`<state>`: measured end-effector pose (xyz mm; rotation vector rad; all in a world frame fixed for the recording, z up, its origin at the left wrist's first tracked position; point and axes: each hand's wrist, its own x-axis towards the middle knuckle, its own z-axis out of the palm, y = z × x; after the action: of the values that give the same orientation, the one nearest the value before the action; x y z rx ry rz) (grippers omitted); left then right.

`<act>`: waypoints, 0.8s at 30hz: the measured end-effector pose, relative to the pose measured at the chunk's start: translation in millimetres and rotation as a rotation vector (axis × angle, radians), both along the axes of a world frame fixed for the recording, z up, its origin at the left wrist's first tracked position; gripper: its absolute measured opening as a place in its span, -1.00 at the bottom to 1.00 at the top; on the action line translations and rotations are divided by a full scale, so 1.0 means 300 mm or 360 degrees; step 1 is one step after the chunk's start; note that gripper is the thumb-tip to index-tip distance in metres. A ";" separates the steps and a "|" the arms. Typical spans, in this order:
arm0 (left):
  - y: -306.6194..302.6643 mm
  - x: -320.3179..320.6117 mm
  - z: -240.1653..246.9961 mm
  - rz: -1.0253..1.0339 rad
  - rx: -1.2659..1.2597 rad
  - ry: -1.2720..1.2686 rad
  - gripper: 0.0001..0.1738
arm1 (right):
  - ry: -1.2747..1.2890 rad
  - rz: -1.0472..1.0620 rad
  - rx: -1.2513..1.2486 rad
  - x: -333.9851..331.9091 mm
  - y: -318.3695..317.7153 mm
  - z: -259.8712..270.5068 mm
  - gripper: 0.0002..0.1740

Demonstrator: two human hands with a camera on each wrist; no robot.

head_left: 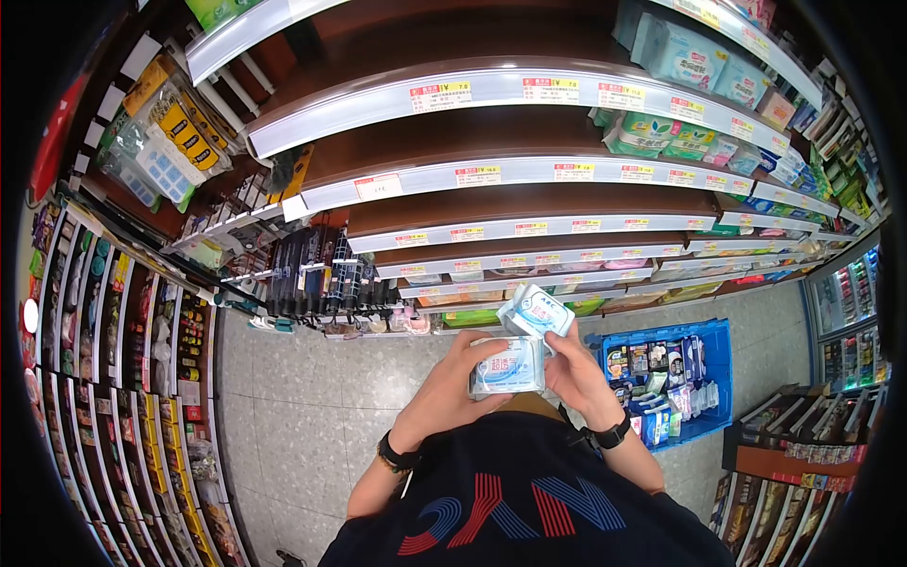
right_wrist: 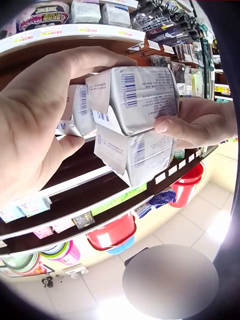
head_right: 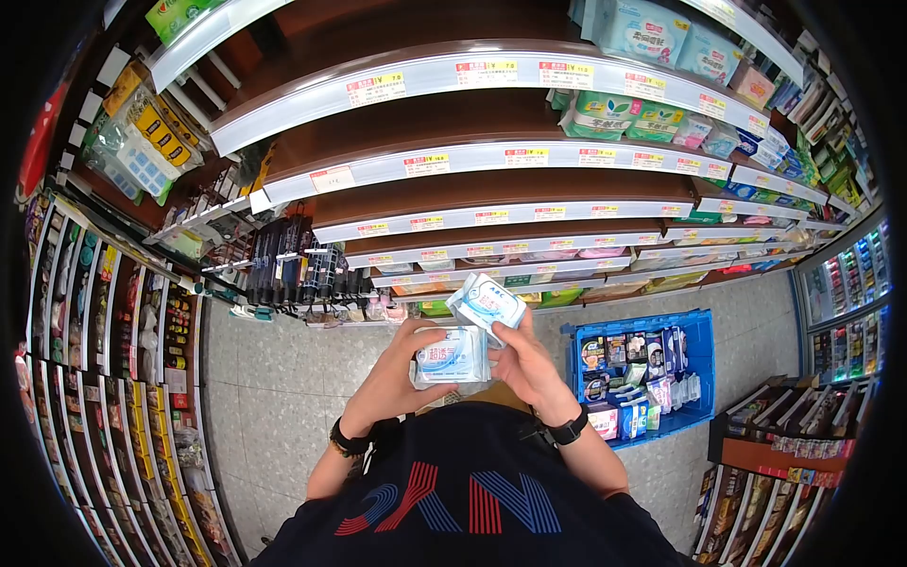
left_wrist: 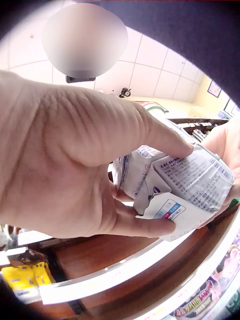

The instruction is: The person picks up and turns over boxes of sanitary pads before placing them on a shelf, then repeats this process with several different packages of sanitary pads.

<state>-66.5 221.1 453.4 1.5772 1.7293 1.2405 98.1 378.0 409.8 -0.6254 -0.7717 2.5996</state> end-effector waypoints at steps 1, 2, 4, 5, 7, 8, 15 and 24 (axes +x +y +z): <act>0.000 0.001 0.001 -0.0001 0.0001 0.0001 -0.13 | 0.0006 0.0009 -0.0007 0.002 -0.001 0.004 -0.44; -0.001 0.002 0.003 -0.0006 -0.0001 -0.0005 -0.14 | 0.0013 0.0018 -0.0015 0.003 -0.002 0.006 -0.45; -0.004 0.005 0.008 -0.0014 -0.0003 -0.0011 -0.14 | 0.0022 0.0011 -0.0013 0.005 -0.004 0.007 -0.45; -0.003 0.006 0.013 -0.0018 0.0011 0.0008 -0.16 | 0.0031 0.0006 -0.0010 0.006 -0.004 0.007 -0.46; -0.002 0.006 0.012 -0.0031 0.0029 0.0026 -0.18 | 0.0022 -0.0005 0.0000 0.008 -0.008 0.005 -0.46; -0.002 0.006 0.006 -0.0041 0.0028 0.0023 -0.18 | 0.0014 -0.0012 0.0008 0.010 -0.008 0.005 -0.46; -0.006 0.021 0.008 -0.0033 0.0000 -0.0009 -0.15 | -0.0015 -0.0017 -0.0022 0.029 -0.017 0.006 -0.43; 0.073 0.110 0.158 -0.0274 0.0209 0.0632 -0.33 | 0.0179 -0.0003 0.0015 0.202 0.105 -0.154 -0.36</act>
<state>-33.3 243.1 500.8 2.1170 1.7187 1.0242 158.7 409.6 363.7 -0.4727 -0.7469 2.6023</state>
